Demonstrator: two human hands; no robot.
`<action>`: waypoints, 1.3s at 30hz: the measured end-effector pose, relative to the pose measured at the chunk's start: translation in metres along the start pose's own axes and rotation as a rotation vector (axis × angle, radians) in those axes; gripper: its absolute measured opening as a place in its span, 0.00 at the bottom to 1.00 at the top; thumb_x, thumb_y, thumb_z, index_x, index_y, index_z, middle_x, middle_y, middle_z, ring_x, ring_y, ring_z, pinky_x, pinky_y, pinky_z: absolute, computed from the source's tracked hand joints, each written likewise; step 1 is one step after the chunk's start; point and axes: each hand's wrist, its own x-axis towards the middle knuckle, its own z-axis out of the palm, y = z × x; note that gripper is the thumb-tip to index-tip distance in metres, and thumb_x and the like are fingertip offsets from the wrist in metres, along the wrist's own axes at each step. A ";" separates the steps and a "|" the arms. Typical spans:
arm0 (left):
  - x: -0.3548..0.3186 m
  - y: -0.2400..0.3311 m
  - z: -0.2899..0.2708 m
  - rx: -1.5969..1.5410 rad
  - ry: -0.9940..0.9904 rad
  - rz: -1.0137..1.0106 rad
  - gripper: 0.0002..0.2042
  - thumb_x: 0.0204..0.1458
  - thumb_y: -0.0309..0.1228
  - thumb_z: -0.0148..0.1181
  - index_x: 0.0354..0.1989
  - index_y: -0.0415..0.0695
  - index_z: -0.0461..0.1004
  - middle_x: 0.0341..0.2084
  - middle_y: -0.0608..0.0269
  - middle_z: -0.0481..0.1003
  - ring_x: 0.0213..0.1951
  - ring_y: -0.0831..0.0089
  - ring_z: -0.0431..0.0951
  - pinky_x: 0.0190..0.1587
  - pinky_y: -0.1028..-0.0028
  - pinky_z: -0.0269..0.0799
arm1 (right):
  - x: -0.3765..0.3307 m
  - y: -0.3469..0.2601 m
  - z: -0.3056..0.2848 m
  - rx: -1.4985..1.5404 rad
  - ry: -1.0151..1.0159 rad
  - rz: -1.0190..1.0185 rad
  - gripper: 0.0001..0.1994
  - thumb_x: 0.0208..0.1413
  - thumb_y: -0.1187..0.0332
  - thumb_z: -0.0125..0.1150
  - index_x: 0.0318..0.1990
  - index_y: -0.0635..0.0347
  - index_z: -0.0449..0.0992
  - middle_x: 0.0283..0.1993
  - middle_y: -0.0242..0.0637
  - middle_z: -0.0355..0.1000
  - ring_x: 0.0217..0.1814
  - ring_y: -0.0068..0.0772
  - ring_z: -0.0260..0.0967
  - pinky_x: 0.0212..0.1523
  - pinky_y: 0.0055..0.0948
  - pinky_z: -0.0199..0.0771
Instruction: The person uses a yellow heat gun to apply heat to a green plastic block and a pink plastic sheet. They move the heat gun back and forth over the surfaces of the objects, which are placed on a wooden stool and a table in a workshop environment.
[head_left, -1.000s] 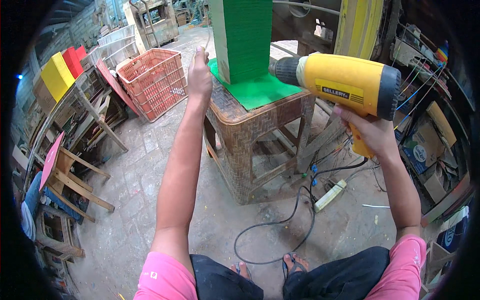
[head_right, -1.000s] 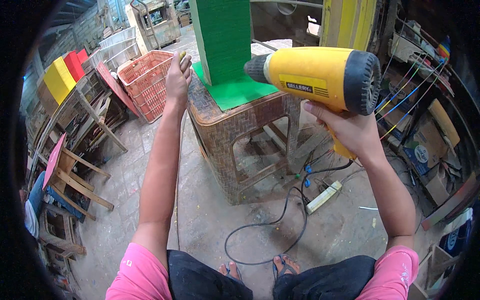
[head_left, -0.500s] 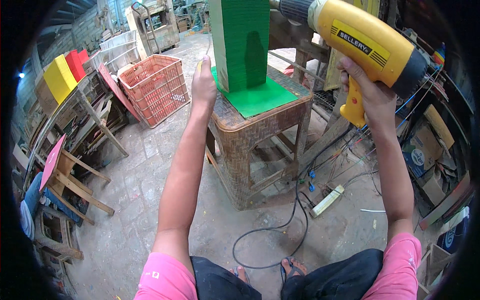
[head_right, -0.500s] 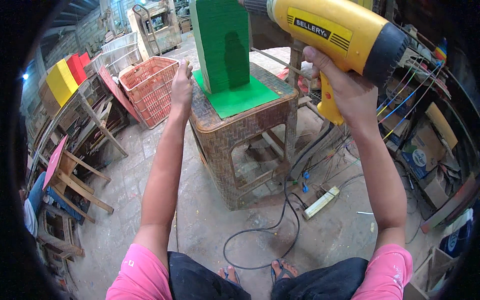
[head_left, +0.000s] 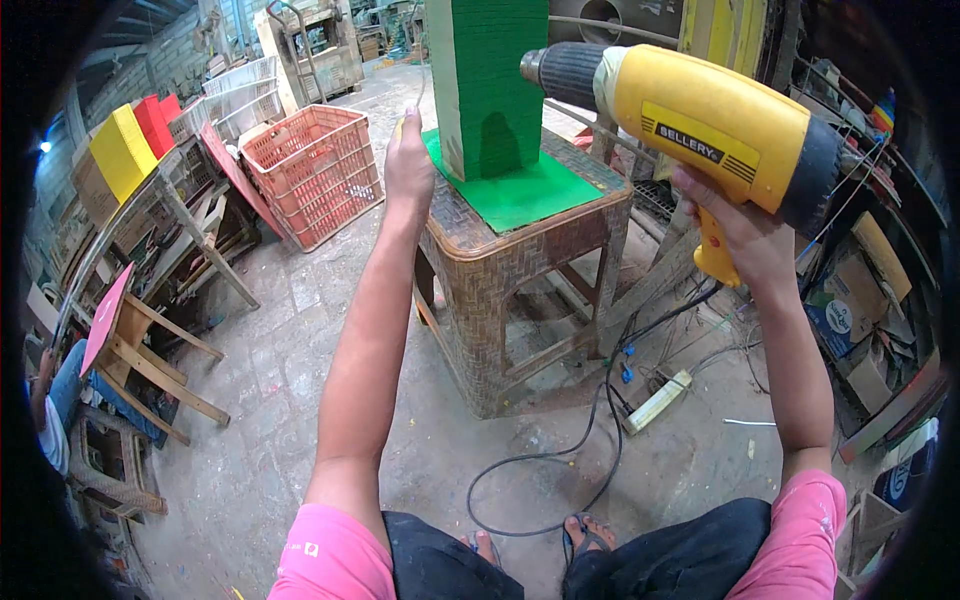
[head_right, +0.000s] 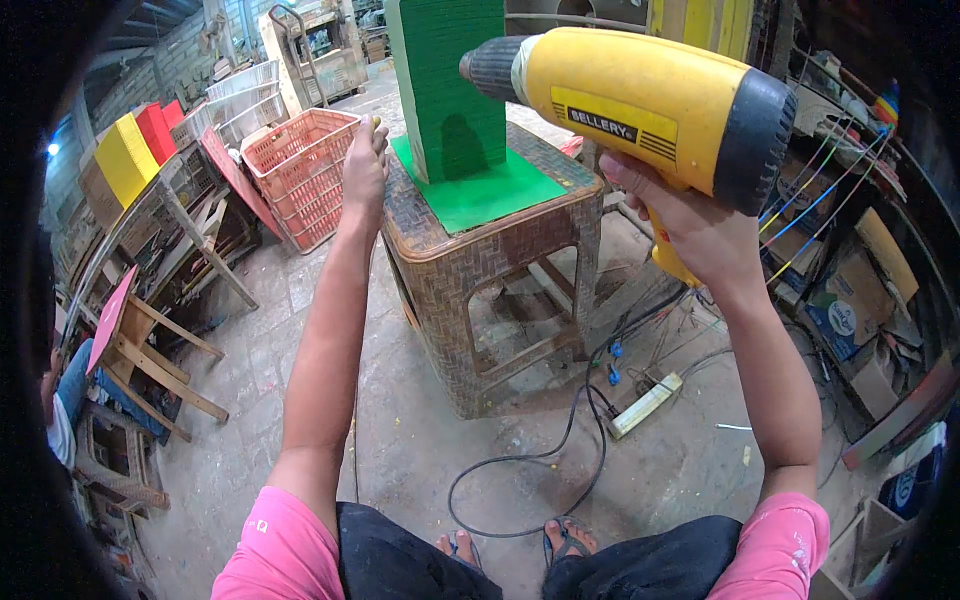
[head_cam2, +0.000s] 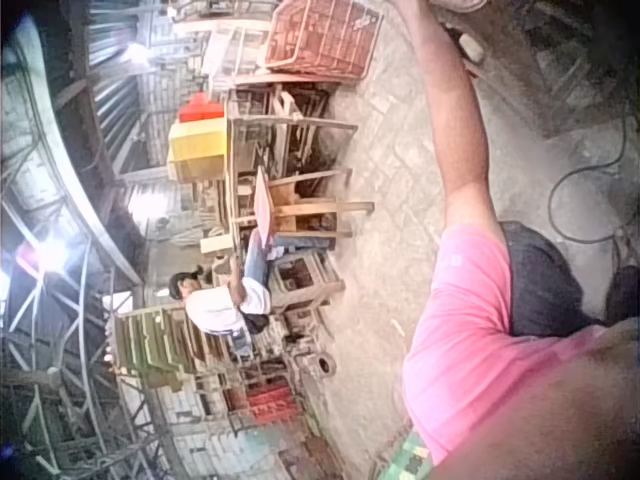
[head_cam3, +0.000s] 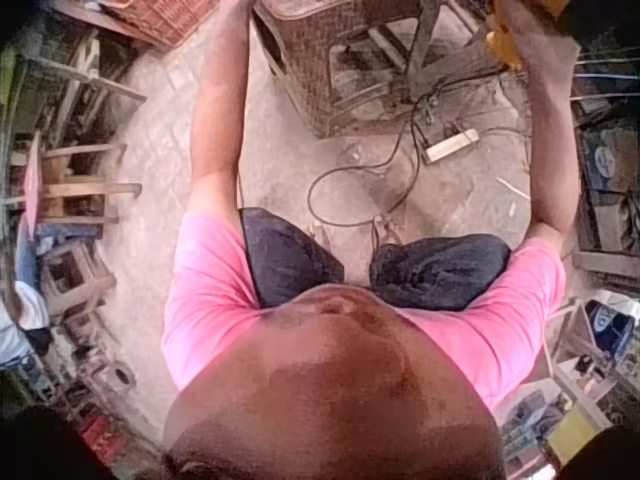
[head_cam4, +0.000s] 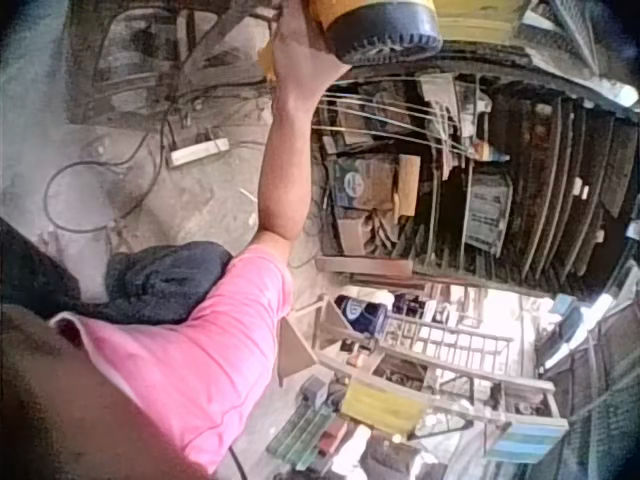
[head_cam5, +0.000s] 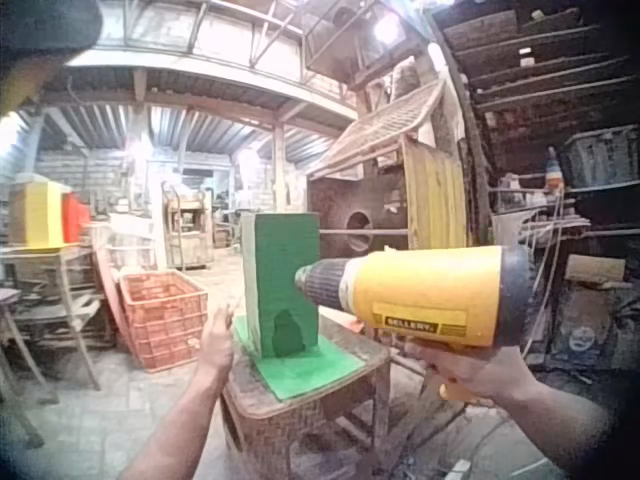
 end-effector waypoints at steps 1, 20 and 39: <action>0.002 -0.002 0.000 -0.007 -0.004 0.010 0.36 0.61 0.51 0.38 0.67 0.33 0.45 0.66 0.41 0.49 0.69 0.58 0.46 0.67 0.66 0.41 | -0.002 0.000 -0.002 -0.004 -0.009 -0.003 0.14 0.48 0.66 0.70 0.40 0.61 0.77 0.31 0.31 0.74 0.28 0.17 0.70 0.29 0.18 0.71; 0.003 -0.006 -0.002 0.007 0.007 0.018 0.36 0.61 0.52 0.38 0.67 0.33 0.45 0.66 0.42 0.50 0.69 0.59 0.47 0.67 0.67 0.41 | -0.018 -0.002 -0.026 -0.240 -0.078 0.263 0.14 0.47 0.72 0.70 0.42 0.64 0.76 0.31 0.33 0.75 0.26 0.21 0.69 0.27 0.21 0.71; 0.003 -0.010 0.002 -0.015 0.023 -0.015 0.35 0.62 0.51 0.38 0.66 0.33 0.46 0.66 0.43 0.50 0.69 0.59 0.47 0.68 0.66 0.41 | -0.029 0.000 -0.033 -0.076 -0.171 0.285 0.17 0.44 0.68 0.73 0.40 0.64 0.77 0.30 0.34 0.75 0.26 0.19 0.70 0.26 0.20 0.70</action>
